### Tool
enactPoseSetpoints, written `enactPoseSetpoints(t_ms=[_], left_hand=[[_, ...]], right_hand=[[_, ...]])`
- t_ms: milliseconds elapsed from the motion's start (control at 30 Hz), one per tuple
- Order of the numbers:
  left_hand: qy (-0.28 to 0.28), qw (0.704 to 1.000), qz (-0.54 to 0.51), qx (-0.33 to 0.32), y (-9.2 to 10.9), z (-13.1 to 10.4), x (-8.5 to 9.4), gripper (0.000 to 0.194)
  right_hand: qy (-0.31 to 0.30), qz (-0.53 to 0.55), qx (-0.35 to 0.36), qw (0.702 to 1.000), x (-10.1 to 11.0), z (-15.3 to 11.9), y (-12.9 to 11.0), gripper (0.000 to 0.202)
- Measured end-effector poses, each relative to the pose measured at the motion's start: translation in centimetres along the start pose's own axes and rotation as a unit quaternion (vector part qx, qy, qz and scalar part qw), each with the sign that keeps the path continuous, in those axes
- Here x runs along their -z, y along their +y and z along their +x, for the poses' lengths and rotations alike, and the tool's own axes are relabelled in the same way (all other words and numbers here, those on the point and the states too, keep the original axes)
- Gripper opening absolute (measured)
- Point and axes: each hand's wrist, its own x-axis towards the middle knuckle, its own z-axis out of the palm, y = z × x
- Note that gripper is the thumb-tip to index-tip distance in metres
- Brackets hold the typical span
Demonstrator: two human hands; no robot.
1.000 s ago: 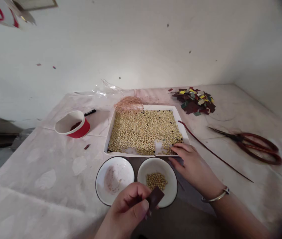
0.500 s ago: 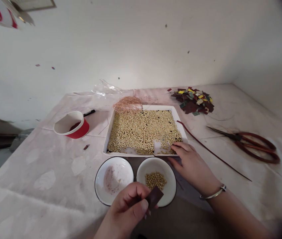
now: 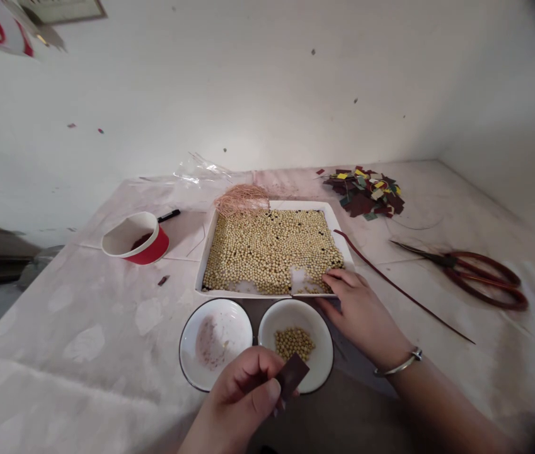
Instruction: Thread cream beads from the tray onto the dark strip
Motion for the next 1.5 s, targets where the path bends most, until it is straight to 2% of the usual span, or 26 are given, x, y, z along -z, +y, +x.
enactPoseSetpoints(t_ms=[967,1233,1500], left_hand=[[-0.007,1.000,-0.005,-0.006,0.06,-0.01,-0.05,0.027],[-0.006,1.000,-0.016,-0.001,0.07,-0.07,0.06,0.026],[-0.002,1.000,-0.015,0.003,0.08,-0.07,0.06,0.025]], right_hand=[[0.028,0.033,0.008,0.999,-0.12,-0.07,0.16,0.033],[0.116,0.073,0.007,0.991,0.16,-0.31,0.04,0.035],[0.147,0.092,-0.006,0.985,0.64,-0.37,0.02,0.033]])
